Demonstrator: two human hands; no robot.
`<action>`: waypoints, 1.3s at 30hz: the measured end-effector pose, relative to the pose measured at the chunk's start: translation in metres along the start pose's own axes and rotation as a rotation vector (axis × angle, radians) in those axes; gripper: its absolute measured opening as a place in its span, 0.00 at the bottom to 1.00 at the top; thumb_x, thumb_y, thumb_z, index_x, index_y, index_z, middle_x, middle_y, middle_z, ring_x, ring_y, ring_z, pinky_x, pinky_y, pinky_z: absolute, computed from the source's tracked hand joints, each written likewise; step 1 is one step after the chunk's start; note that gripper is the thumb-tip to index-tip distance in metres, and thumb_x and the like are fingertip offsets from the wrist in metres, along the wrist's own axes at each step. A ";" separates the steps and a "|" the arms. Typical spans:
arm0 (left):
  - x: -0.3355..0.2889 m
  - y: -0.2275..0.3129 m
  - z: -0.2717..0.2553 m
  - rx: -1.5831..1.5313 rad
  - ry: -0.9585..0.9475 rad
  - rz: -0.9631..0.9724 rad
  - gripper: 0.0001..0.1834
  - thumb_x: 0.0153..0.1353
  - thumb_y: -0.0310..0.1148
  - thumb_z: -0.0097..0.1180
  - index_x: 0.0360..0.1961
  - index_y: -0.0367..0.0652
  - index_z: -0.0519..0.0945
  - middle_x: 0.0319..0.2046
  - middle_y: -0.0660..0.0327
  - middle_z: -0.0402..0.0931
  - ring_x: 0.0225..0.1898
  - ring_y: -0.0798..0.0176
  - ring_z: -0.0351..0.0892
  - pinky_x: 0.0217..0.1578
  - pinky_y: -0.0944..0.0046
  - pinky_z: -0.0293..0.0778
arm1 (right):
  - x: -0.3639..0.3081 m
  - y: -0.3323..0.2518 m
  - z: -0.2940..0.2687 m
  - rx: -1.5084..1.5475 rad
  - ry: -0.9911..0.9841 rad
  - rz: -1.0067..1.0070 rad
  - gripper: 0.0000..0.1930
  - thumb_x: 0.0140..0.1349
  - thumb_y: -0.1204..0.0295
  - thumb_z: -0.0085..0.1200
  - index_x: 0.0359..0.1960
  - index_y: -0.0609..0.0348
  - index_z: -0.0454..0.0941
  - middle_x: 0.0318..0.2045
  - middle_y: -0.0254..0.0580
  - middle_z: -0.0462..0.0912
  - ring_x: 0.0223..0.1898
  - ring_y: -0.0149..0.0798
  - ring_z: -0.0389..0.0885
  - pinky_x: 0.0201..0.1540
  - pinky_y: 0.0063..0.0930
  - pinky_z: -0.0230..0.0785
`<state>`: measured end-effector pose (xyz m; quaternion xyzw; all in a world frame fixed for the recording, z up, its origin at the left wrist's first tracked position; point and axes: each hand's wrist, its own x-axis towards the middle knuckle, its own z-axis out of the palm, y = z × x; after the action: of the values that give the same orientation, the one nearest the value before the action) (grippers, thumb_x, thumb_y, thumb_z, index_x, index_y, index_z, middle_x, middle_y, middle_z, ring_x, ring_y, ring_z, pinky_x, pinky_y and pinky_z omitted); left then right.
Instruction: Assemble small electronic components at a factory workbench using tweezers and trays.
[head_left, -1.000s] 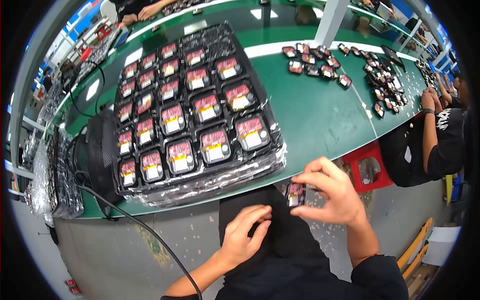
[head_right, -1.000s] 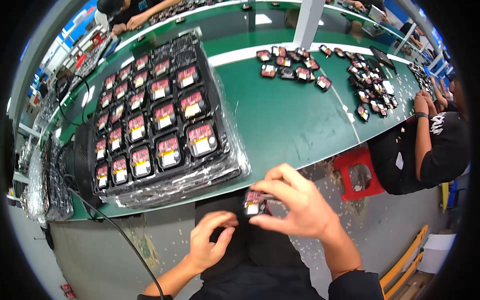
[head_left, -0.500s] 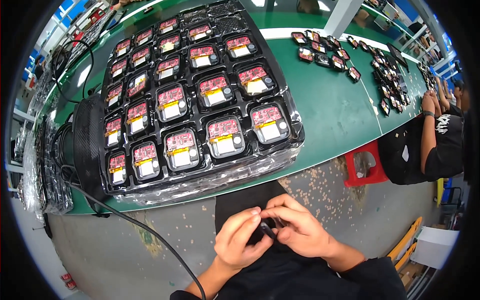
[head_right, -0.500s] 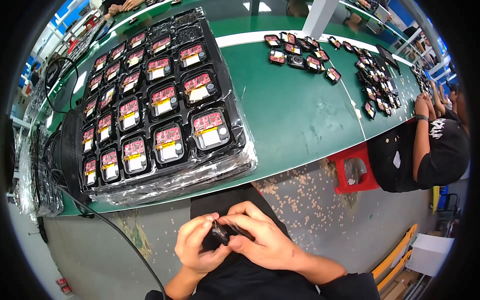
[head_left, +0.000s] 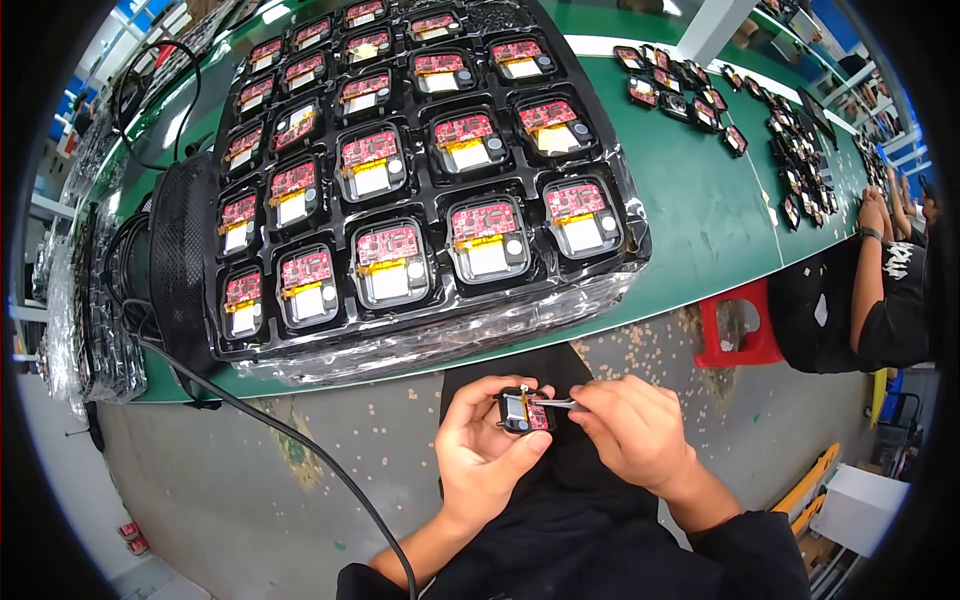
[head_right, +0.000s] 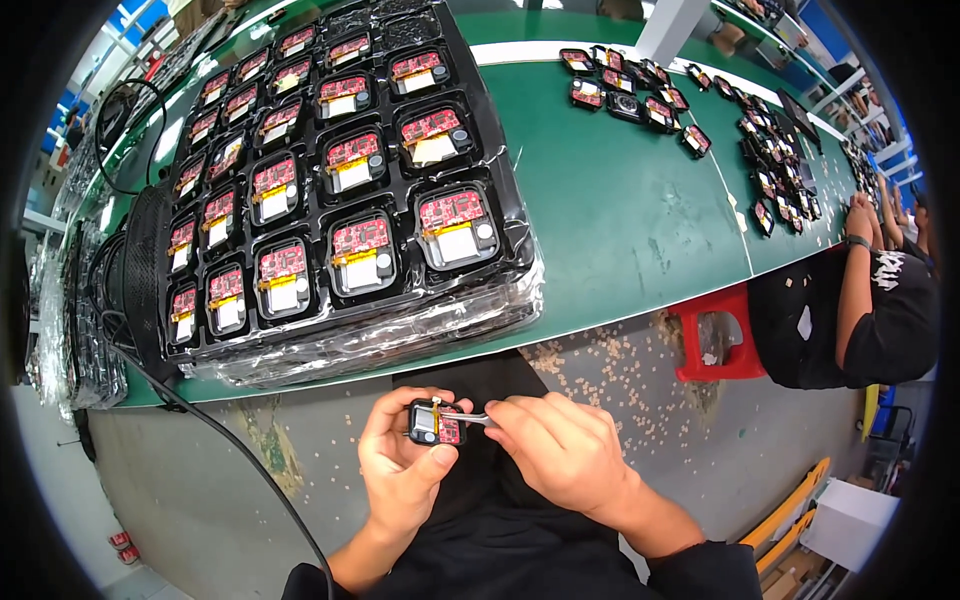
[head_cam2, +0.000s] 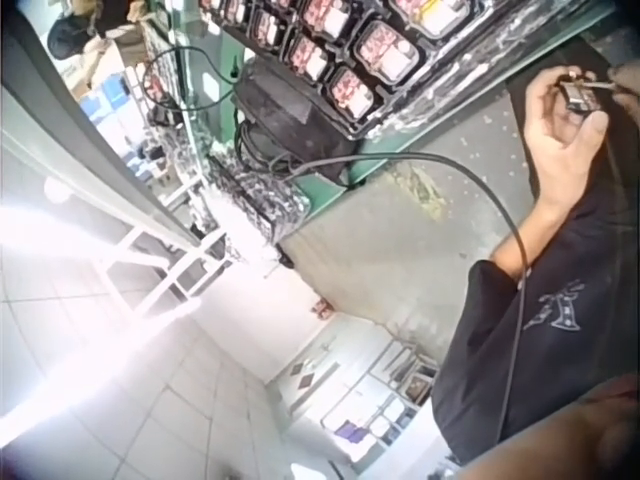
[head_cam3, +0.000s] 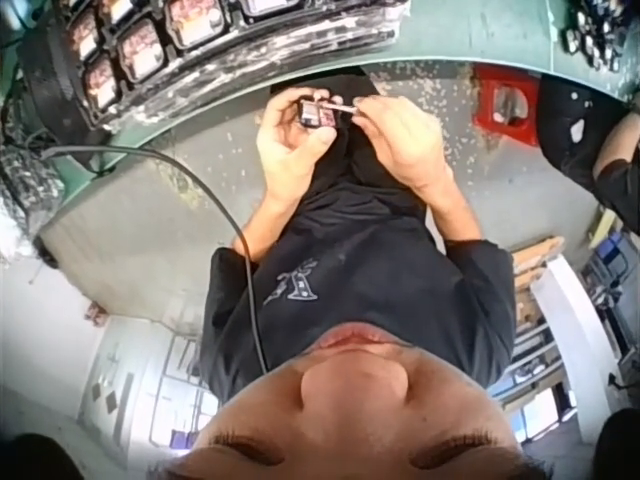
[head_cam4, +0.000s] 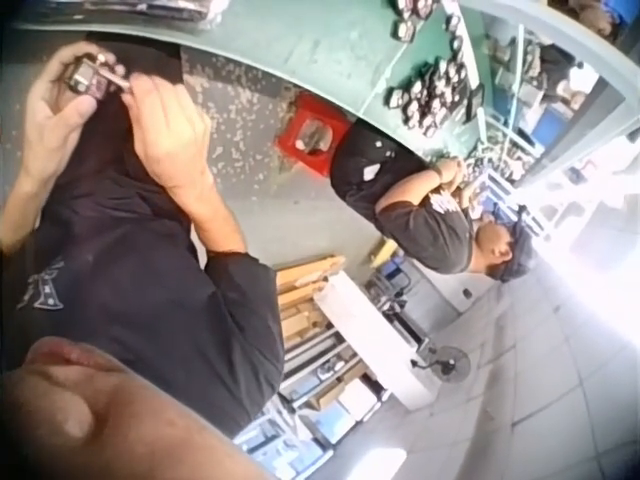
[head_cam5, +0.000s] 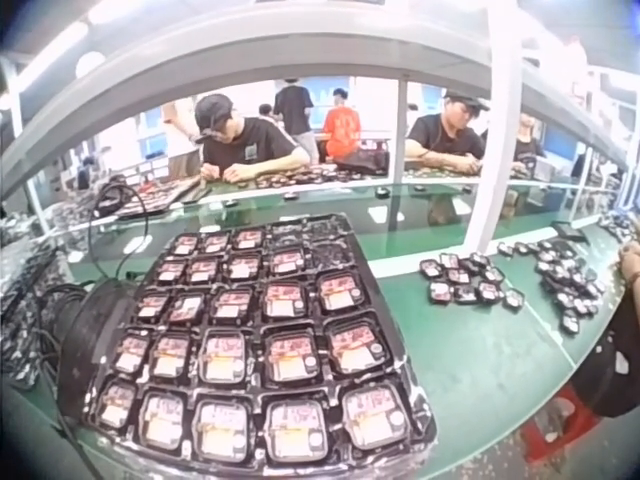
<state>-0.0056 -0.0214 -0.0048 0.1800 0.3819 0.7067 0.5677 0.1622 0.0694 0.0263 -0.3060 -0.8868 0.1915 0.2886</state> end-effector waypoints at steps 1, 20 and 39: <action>0.000 -0.001 -0.001 -0.024 -0.050 0.017 0.31 0.58 0.15 0.69 0.62 0.33 0.70 0.60 0.47 0.73 0.63 0.48 0.77 0.63 0.51 0.77 | 0.000 0.000 0.000 -0.001 0.000 0.003 0.17 0.54 0.75 0.72 0.46 0.62 0.84 0.32 0.38 0.84 0.25 0.39 0.82 0.26 0.31 0.75; -0.005 -0.008 0.001 0.008 -0.034 -0.022 0.32 0.58 0.14 0.69 0.63 0.33 0.70 0.63 0.48 0.69 0.63 0.55 0.76 0.61 0.57 0.78 | -0.007 0.007 0.006 -0.042 0.057 0.022 0.12 0.52 0.74 0.71 0.39 0.61 0.85 0.30 0.36 0.83 0.25 0.36 0.82 0.23 0.30 0.73; -0.005 -0.009 0.000 0.062 -0.071 -0.010 0.31 0.59 0.14 0.68 0.62 0.32 0.71 0.64 0.48 0.67 0.63 0.49 0.77 0.64 0.54 0.78 | -0.011 0.005 0.008 0.162 0.023 0.157 0.04 0.61 0.76 0.67 0.37 0.60 0.86 0.28 0.38 0.83 0.23 0.38 0.82 0.22 0.31 0.74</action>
<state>0.0019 -0.0257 -0.0103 0.2206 0.3843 0.6847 0.5787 0.1666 0.0647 0.0132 -0.3524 -0.8384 0.2808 0.3068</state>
